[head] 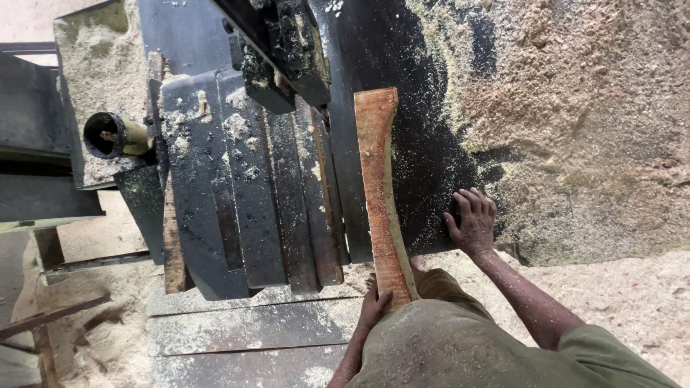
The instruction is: The person operates a large sawmill machine by hand, feeding a piece of lumber into the blade, rotating it to cut different sides, and clearing sawdust from the machine surface.
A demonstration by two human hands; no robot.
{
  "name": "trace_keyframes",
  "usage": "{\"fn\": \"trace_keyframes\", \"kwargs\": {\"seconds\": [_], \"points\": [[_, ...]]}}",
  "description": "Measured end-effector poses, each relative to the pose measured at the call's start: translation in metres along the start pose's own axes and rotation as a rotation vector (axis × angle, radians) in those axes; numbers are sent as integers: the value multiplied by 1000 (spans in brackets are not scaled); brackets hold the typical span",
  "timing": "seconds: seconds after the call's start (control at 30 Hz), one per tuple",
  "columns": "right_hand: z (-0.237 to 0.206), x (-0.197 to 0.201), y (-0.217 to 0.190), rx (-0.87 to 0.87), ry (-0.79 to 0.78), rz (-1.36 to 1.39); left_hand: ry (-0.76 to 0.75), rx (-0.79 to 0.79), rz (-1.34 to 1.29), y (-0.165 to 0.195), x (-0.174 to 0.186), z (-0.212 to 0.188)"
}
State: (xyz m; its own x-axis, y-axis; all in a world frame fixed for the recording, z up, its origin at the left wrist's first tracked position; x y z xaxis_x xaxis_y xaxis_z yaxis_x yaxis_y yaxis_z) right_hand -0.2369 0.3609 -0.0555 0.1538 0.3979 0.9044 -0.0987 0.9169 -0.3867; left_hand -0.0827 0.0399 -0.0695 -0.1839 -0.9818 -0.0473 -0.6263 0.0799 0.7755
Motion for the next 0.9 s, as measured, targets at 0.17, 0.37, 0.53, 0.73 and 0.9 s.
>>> {"fn": "trace_keyframes", "kwargs": {"seconds": [0.17, 0.37, 0.53, 0.73, 0.9], "points": [[-1, -7, 4, 6, 9, -23, -3, 20, 57, 0, 2, 3], [-1, -2, 3, -4, -2, -19, -15, 2, -7, 13, -2, 0], [4, 6, -6, 29, 24, -28, -27, 10, -23, 29, -4, -1], [2, 24, -22, 104, 42, -23, 12, 81, 55, 41, -5, -2], [5, 57, -49, 93, 108, -68, -1, 183, -177, 46, -10, -2]]}}
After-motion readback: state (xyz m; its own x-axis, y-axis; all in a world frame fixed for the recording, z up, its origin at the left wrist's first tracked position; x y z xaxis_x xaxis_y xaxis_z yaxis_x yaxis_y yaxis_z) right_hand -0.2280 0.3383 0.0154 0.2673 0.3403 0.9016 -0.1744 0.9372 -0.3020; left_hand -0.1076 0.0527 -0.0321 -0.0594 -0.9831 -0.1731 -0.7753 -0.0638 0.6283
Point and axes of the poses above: each hand's wrist, its own z-axis towards the middle knuckle, its own x-axis out of the back of the hand, y = z × x, the point moved 1 cm from there along z, towards the middle knuckle, and after that the axes turned 3 degrees about x, right-handed, at the moved point
